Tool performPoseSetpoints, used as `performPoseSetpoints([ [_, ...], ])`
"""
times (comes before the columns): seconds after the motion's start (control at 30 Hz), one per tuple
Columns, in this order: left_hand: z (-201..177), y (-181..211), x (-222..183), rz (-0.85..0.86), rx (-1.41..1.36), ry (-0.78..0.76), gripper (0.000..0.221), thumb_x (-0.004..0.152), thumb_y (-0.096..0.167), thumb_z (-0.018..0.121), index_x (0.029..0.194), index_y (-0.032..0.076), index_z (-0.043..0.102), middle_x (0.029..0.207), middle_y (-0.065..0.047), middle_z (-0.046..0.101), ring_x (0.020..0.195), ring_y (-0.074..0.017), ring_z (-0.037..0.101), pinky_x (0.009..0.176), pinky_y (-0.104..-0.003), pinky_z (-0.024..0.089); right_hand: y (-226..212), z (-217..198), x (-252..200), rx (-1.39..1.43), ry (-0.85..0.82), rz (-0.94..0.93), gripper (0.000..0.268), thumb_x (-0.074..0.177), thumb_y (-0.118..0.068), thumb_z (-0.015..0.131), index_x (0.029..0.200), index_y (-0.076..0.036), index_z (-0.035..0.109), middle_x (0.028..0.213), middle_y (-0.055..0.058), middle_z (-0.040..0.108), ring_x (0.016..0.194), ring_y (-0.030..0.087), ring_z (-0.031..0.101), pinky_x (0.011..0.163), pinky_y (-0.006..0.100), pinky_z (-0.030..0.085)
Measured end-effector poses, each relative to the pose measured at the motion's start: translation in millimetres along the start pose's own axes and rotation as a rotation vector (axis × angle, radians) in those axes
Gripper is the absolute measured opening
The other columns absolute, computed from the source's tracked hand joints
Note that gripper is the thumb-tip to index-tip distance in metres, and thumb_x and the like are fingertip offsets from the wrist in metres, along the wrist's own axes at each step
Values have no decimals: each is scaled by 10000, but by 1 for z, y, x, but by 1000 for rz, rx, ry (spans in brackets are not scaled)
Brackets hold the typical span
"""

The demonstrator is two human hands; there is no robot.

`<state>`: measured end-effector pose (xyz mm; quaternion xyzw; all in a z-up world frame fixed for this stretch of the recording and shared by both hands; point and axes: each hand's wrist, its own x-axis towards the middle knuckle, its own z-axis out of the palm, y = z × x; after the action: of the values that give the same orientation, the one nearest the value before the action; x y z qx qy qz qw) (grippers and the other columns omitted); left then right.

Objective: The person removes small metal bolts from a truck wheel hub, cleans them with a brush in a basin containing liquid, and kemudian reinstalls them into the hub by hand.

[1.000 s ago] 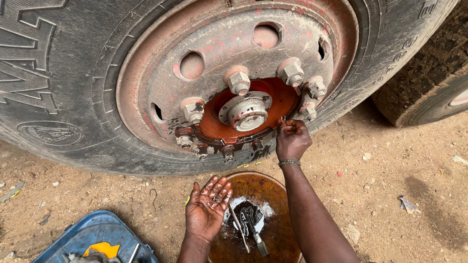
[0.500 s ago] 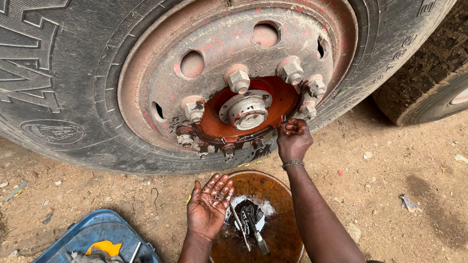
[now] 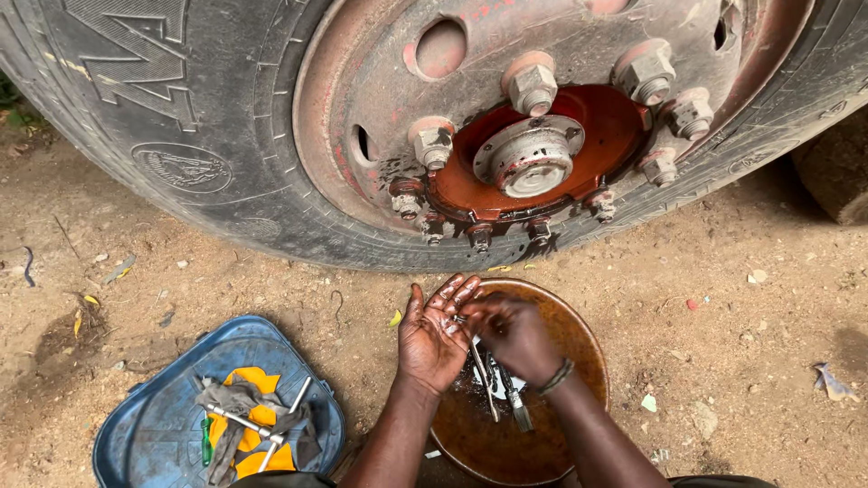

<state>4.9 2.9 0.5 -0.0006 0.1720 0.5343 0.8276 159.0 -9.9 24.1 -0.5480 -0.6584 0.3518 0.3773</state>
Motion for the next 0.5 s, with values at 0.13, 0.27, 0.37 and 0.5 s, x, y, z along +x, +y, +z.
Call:
performPoseSetpoints([
  [0.13, -8, 1, 0, 7, 17, -107, 787, 1019, 607, 441, 1449, -52, 462, 1395, -231, 607, 1036, -238, 642, 820, -310, 553, -22, 10, -2, -213, -30, -97, 199, 822, -71, 777, 1017, -106, 801, 972, 80, 785, 739, 165, 748, 672, 327, 646],
  [0.27, -13, 0, 2, 11, 65, -91, 807, 1026, 621, 440, 1467, -55, 471, 1414, -202, 606, 1036, -219, 628, 874, -304, 537, -15, 14, -4, -228, 36, -79, 178, 821, -26, 771, 990, -78, 791, 908, 82, 787, 726, 144, 741, 651, 291, 623],
  [0.37, -9, -1, 3, 6, 149, 53, 805, 983, 642, 429, 1457, -6, 500, 1422, -162, 599, 1123, -228, 608, 976, -356, 506, 5, 16, 3, -43, -25, 250, 188, 872, -14, 709, 1023, -100, 781, 882, 81, 793, 618, 142, 688, 519, 267, 591],
  [0.5, -2, 0, 1, 9, 168, 245, 801, 947, 654, 407, 1437, 29, 509, 1452, -175, 571, 1304, -311, 566, 1100, -463, 443, 30, 18, 37, 120, 298, -23, 159, 858, 53, 687, 988, -19, 744, 969, 96, 776, 754, 74, 730, 630, 202, 644],
])
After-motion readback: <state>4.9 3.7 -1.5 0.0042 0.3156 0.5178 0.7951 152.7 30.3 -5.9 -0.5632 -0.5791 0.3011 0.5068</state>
